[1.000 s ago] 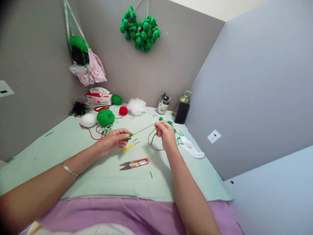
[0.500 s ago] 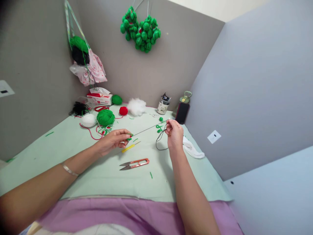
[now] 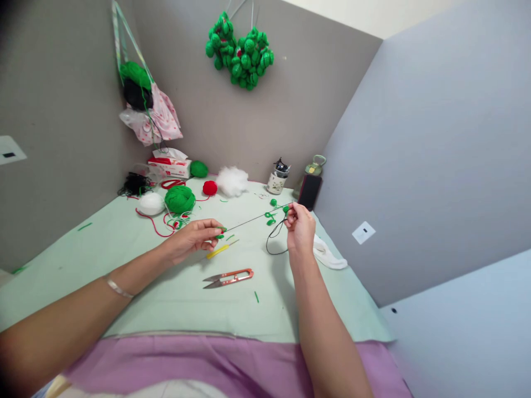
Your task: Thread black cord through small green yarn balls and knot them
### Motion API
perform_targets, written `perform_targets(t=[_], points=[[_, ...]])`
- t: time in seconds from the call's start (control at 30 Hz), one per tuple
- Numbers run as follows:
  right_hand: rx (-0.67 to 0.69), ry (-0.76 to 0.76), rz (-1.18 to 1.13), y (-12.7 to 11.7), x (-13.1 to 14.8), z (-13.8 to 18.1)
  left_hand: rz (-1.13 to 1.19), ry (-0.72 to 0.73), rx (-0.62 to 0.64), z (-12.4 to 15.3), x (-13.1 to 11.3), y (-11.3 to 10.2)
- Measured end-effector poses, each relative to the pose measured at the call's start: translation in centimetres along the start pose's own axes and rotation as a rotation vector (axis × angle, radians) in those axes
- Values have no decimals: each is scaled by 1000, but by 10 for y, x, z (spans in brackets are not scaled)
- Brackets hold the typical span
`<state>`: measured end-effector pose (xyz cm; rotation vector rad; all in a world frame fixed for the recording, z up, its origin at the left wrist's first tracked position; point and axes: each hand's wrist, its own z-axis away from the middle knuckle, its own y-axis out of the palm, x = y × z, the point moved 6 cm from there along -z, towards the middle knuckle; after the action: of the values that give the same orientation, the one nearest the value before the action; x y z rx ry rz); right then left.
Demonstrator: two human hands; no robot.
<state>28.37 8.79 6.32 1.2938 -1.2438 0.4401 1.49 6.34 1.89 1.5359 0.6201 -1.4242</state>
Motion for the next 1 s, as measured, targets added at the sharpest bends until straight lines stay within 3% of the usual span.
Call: perform_targets(t=[0.3,0.47,0.57,0.73,0.8,0.87,1.0], points=[[41,35,136,3,-3,1,6,7,1,-1,0,0],[25,-162,486,7,-5,3,109,18,30,3,-8,1],[234,-235,735,25,-21,13,112,17,130,7,-13,7],[890,-259,1143,66,-71,67,49,10,269,11,-12,17],[1062,-252,1238,75,-85,85,36,6,291,12,-11,19],[1030,-253,1372,76,-91,85,36,-2,288,12,-10,19],[642,-265,1604,56,-80,50,46,-9,229,10,-9,15]])
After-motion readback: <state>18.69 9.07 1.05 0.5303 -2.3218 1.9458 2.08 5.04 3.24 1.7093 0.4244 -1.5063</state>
